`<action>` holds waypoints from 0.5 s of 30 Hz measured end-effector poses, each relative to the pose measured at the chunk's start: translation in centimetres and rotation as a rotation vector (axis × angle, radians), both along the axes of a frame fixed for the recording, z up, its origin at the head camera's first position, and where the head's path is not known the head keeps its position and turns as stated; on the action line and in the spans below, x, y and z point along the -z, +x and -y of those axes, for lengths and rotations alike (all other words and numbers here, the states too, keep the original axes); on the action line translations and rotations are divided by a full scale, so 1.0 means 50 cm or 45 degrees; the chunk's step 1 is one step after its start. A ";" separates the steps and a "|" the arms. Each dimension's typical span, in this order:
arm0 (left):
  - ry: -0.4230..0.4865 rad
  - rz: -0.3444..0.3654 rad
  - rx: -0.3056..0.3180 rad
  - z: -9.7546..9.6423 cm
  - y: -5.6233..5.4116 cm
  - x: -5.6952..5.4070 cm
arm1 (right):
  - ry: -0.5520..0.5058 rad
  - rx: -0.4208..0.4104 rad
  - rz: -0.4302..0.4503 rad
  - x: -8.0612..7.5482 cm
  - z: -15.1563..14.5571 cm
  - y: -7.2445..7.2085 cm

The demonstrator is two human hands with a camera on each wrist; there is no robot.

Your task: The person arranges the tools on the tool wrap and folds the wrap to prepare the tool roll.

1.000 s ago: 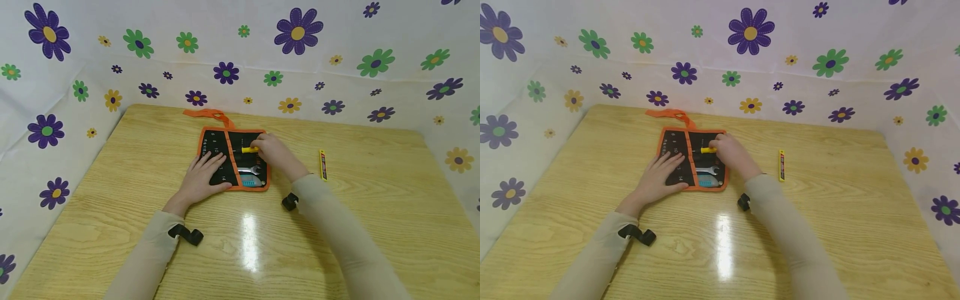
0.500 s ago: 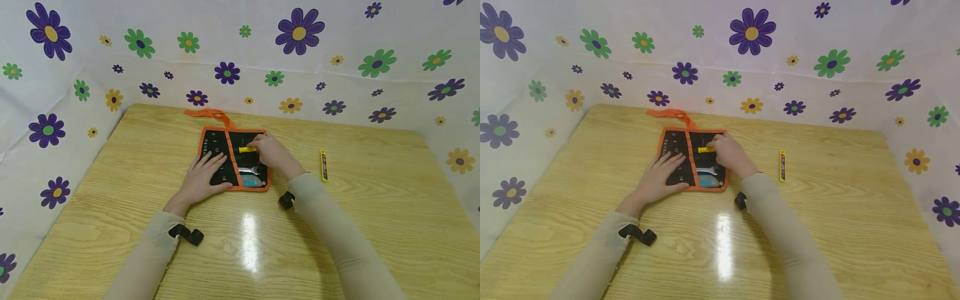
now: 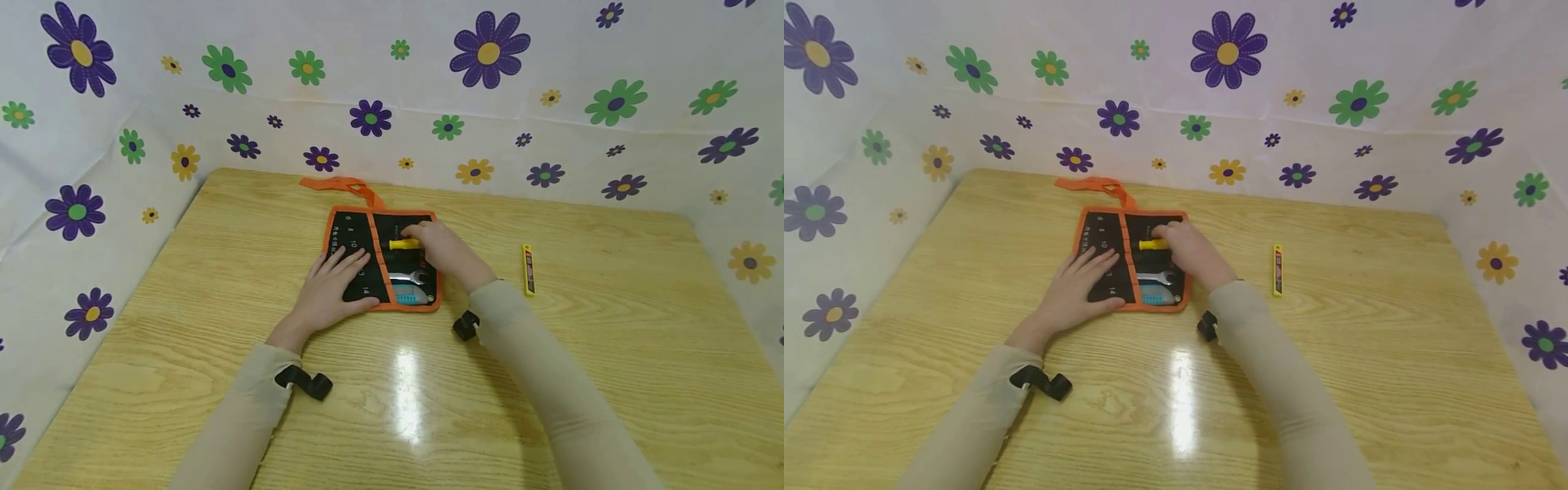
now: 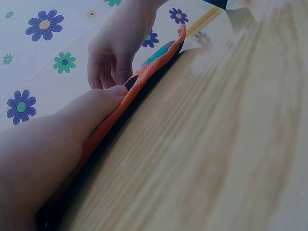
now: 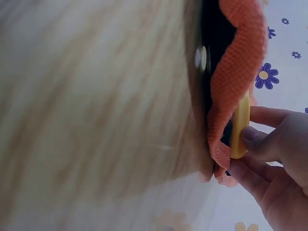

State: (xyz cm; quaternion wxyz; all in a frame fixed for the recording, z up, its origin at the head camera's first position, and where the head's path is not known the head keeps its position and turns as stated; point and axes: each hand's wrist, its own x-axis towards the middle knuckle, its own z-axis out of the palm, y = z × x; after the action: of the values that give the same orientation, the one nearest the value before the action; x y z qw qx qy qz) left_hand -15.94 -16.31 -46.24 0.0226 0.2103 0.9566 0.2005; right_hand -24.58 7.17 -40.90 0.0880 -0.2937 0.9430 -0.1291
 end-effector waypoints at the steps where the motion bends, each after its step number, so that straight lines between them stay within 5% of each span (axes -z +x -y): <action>1: 0.001 -0.001 0.001 0.000 0.000 -0.001 | -0.005 0.000 0.004 0.000 0.000 -0.001; 15: 0.003 -0.013 0.004 -0.001 0.002 -0.008 | -0.066 0.008 0.017 0.001 0.004 -0.006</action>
State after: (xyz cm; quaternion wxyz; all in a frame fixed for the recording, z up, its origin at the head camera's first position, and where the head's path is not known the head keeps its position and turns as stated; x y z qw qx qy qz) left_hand -15.84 -16.24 -45.83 0.0178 0.2130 0.9561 0.2006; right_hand -24.86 6.97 -40.96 0.0861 -0.2920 0.9397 -0.1557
